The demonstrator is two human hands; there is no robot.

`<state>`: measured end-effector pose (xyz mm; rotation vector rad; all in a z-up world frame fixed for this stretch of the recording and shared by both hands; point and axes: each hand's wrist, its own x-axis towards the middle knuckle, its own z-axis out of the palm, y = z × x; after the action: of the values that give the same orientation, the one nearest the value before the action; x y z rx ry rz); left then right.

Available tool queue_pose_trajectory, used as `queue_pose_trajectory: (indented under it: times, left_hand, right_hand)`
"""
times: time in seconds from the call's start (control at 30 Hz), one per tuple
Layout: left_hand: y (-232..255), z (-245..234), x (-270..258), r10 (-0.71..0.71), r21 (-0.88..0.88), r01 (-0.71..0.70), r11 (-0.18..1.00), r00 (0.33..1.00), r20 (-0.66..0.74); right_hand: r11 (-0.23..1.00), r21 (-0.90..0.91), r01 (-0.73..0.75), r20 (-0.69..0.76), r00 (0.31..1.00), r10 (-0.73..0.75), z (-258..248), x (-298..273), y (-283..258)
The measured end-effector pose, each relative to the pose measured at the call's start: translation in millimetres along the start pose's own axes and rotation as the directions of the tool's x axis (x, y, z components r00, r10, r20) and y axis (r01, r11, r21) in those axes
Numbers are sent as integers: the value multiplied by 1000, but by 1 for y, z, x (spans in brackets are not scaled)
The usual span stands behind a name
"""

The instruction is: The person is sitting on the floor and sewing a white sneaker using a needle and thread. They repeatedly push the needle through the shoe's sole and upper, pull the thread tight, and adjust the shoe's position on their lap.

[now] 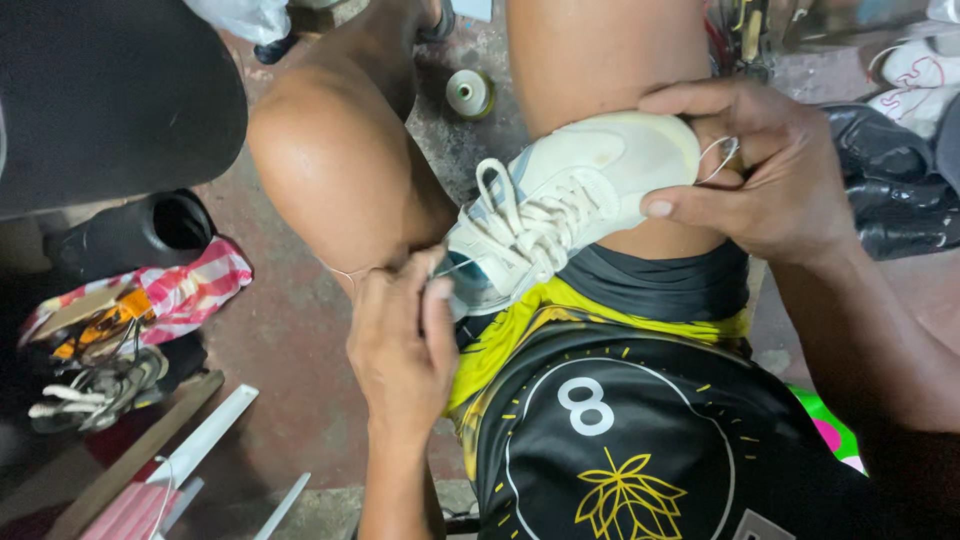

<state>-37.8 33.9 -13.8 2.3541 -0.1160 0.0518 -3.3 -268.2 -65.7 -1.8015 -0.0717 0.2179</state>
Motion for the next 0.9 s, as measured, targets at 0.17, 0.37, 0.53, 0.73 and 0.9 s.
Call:
queue_pose_trajectory:
  times: [0.17,0.37,0.53,0.73,0.9]
  left_hand:
    - [-32,8,-18,24,25,-24,999,1000,14]
    - [-144,-51,-105,-464,-326,365,872,828,-315]
    - [-202,-54,-146,-761,-646,521,558,632,-147]
    - [-139,-31,-106,-606,121,717,687,656,-449]
    - [-32,-3,-61,41,307,43,951,964,-262]
  right_hand:
    - [998,-60,-16,-15,1000,15,8,1,-12]
    - [965,203,-167,0,985,170,13,9,-17]
    - [994,92,-51,67,997,45,8,25,-23]
    - [990,131,-53,70,997,44,0,26,-13]
    - [992,118,-33,62,998,26,0,17,-14]
